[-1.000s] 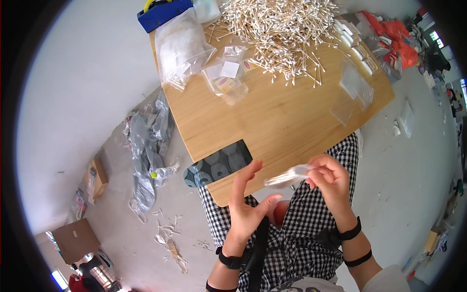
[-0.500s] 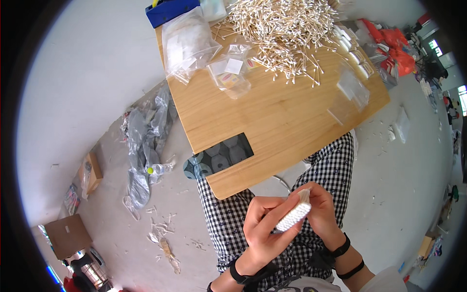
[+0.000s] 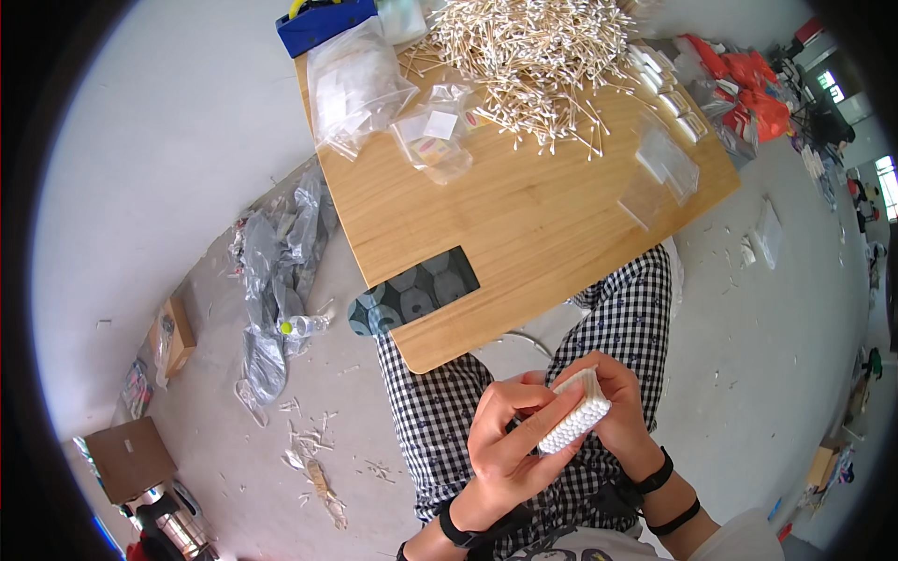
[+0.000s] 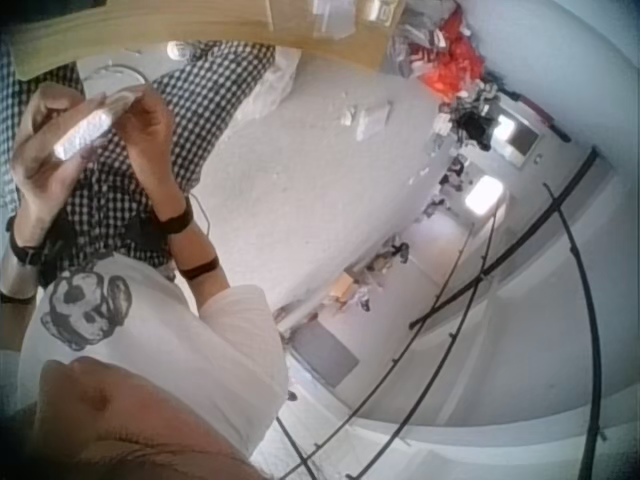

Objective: Packaging cotton swabs into small plastic bags.

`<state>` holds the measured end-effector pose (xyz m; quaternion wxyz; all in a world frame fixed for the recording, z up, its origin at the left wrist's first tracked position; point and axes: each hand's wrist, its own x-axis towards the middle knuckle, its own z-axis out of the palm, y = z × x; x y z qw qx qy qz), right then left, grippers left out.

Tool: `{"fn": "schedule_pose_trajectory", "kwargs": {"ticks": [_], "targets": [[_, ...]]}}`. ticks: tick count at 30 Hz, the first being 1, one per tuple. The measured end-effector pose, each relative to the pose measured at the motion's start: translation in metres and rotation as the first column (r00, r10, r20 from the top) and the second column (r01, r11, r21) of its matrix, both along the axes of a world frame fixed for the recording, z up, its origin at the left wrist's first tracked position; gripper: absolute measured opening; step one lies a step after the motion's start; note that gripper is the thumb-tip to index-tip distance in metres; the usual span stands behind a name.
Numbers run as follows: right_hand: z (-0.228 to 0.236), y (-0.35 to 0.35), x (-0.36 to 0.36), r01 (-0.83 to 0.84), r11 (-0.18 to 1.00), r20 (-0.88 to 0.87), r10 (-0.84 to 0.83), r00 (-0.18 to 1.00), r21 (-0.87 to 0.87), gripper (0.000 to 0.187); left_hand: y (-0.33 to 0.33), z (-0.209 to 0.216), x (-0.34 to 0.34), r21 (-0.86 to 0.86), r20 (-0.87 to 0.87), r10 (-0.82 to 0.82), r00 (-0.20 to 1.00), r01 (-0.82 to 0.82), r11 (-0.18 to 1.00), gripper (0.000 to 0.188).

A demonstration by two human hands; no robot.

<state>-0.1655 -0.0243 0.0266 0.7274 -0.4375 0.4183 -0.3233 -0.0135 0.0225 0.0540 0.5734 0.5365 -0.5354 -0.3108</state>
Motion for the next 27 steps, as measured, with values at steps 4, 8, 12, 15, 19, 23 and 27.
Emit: {"fn": "schedule_pose_trajectory", "kwargs": {"ticks": [4, 8, 12, 15, 19, 23, 27], "targets": [[0.0021, 0.0009, 0.0013, 0.004, 1.000, 0.018, -0.004, 1.000, 0.005, 0.016, -0.0003, -0.0011, 0.0005, -0.022, -0.002, 0.008, 1.000, -0.008, 1.000, 0.043], [0.0018, 0.0010, 0.0010, -0.016, 1.000, -0.023, 0.016, 1.000, -0.007, 0.017, -0.0003, 0.0010, 0.0019, 0.006, 0.014, 0.008, 1.000, -0.008, 1.000, 0.043], [-0.0033, 0.0021, -0.0013, -0.004, 1.000, -0.021, 0.004, 1.000, 0.001, 0.017, -0.0011, 0.0007, 0.0015, 0.022, 0.003, 0.009, 1.000, -0.009, 1.000, 0.044], [-0.0072, 0.0020, -0.0023, -0.003, 1.000, 0.035, 0.003, 0.999, -0.007, 0.017, -0.0018, 0.0023, 0.0013, 0.027, -0.003, 0.013, 1.000, -0.013, 1.000, 0.045], [-0.0064, 0.0007, -0.0030, -0.012, 1.000, 0.011, 0.012, 1.000, 0.008, 0.018, -0.0029, 0.0005, 0.0008, 0.033, -0.003, 0.013, 1.000, -0.013, 0.999, 0.044], [-0.0071, 0.0006, -0.0033, -0.001, 1.000, 0.010, 0.002, 1.000, -0.005, 0.017, -0.0044, 0.0006, 0.0009, 0.037, 0.013, 0.013, 1.000, -0.013, 0.999, 0.043], [-0.0057, 0.0002, -0.0042, 0.015, 0.999, 0.079, -0.017, 0.997, 0.032, 0.017, -0.0045, 0.0017, 0.0004, 0.089, 0.008, 0.016, 1.000, -0.017, 0.996, 0.044]]}}
